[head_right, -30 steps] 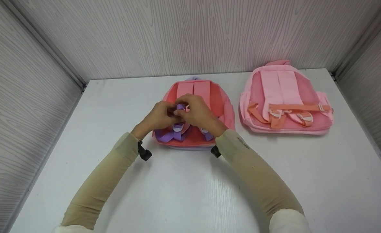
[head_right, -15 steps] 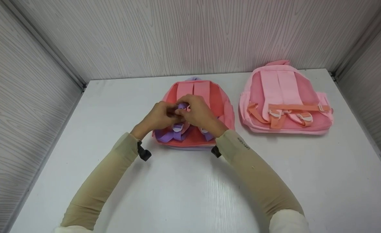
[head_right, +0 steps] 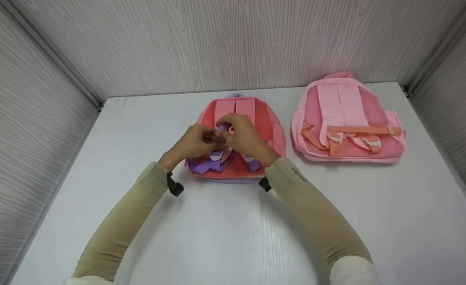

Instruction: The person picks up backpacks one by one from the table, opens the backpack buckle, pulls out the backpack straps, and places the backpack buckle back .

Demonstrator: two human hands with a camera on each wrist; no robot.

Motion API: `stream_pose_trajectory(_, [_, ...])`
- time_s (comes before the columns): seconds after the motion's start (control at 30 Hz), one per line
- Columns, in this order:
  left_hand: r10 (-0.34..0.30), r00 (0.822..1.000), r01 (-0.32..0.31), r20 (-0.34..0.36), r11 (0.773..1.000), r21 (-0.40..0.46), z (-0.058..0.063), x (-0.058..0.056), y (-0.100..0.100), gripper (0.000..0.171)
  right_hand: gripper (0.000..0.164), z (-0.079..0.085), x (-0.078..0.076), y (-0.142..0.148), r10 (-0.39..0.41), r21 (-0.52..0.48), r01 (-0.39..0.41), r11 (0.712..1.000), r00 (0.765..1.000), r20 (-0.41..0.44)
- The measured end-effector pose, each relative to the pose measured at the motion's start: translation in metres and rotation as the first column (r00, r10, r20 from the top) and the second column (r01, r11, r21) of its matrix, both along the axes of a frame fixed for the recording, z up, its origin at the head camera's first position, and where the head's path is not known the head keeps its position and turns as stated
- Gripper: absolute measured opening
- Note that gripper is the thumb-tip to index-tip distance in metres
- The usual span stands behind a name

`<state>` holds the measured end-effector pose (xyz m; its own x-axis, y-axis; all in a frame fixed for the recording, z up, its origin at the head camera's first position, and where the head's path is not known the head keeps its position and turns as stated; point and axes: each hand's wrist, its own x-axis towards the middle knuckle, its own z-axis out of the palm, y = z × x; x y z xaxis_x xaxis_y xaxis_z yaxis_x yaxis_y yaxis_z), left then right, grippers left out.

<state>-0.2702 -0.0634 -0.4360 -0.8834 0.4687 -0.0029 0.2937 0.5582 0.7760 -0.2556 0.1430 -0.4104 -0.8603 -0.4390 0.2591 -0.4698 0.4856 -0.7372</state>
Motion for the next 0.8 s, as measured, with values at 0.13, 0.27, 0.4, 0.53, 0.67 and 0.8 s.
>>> stream_pose_trajectory(0.13, [-0.004,1.0,0.004,0.01,1.0,-0.003,-0.002,0.0,-0.001,0.026,0.02,0.0,0.0,0.002,0.008,-0.031,-0.009,0.999,1.0,-0.018])
stream_pose_trajectory(0.27, [-0.009,1.0,0.009,0.011,1.0,-0.005,-0.003,-0.001,-0.001,0.028,0.02,-0.001,0.0,0.006,0.012,-0.058,-0.013,0.998,1.0,-0.019])
stream_pose_trajectory(0.4, [-0.006,1.0,0.006,0.01,1.0,-0.011,-0.003,-0.001,0.0,0.027,0.023,-0.001,0.001,0.011,0.01,-0.069,-0.01,0.998,1.0,0.004])
stream_pose_trajectory(0.53, [0.0,1.0,0.0,-0.009,0.999,-0.034,-0.003,-0.001,0.0,0.022,0.027,-0.001,0.001,0.017,-0.008,-0.053,0.009,0.999,1.0,0.029])
stream_pose_trajectory(0.67, [0.009,1.0,-0.009,0.01,0.999,-0.046,-0.002,0.0,-0.001,0.021,0.03,-0.002,0.001,0.023,-0.023,-0.045,0.024,0.999,0.999,0.031])
stream_pose_trajectory(0.8, [0.016,0.999,-0.015,0.038,0.999,-0.033,-0.001,0.001,0.0,0.025,0.03,-0.002,0.0,0.028,-0.043,-0.05,0.044,0.998,0.999,0.017])
